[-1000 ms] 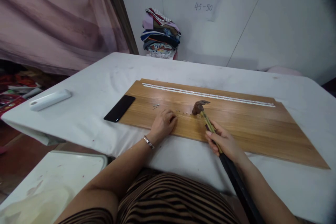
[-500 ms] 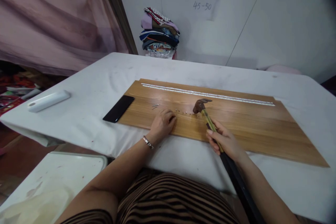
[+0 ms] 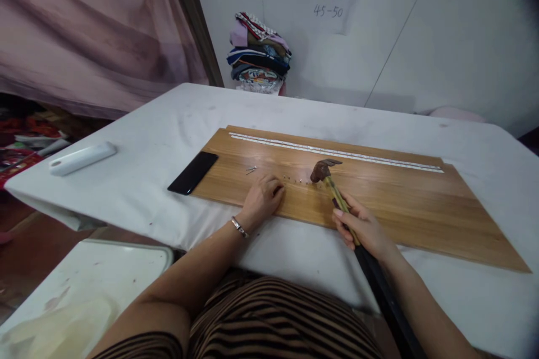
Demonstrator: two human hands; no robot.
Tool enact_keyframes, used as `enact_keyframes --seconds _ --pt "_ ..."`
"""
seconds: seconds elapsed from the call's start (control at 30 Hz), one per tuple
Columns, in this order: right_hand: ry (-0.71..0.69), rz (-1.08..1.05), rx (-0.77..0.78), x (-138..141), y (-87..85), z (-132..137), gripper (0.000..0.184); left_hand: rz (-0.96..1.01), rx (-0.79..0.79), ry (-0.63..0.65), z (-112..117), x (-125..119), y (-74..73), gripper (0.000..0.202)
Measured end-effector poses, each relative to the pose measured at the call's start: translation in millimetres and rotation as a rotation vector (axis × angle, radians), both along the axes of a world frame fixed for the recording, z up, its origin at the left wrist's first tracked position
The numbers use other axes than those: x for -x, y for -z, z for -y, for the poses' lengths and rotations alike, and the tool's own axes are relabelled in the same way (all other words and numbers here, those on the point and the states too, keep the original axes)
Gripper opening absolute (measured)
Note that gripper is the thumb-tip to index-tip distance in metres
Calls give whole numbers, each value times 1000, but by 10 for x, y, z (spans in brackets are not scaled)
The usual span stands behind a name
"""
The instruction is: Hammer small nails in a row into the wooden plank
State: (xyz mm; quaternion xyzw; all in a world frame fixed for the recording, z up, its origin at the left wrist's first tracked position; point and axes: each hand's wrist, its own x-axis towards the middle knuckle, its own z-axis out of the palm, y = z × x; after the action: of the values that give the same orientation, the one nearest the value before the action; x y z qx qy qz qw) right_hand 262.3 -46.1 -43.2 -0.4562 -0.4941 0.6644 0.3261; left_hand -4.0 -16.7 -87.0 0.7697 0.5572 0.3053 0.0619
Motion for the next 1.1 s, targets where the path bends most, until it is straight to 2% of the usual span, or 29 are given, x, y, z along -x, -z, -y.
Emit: enact_keyframes --seconds 0.53,0.8,1.1 --pt "-26 -9 -4 3 30 -20 74 -6 11 -1 1 -14 -22 14" --pt "6 -17 -6 0 -34 9 71 -1 -7 6 -10 6 25 13" --pt "-14 4 10 17 11 -6 74 -9 -15 5 4 -10 0 13"
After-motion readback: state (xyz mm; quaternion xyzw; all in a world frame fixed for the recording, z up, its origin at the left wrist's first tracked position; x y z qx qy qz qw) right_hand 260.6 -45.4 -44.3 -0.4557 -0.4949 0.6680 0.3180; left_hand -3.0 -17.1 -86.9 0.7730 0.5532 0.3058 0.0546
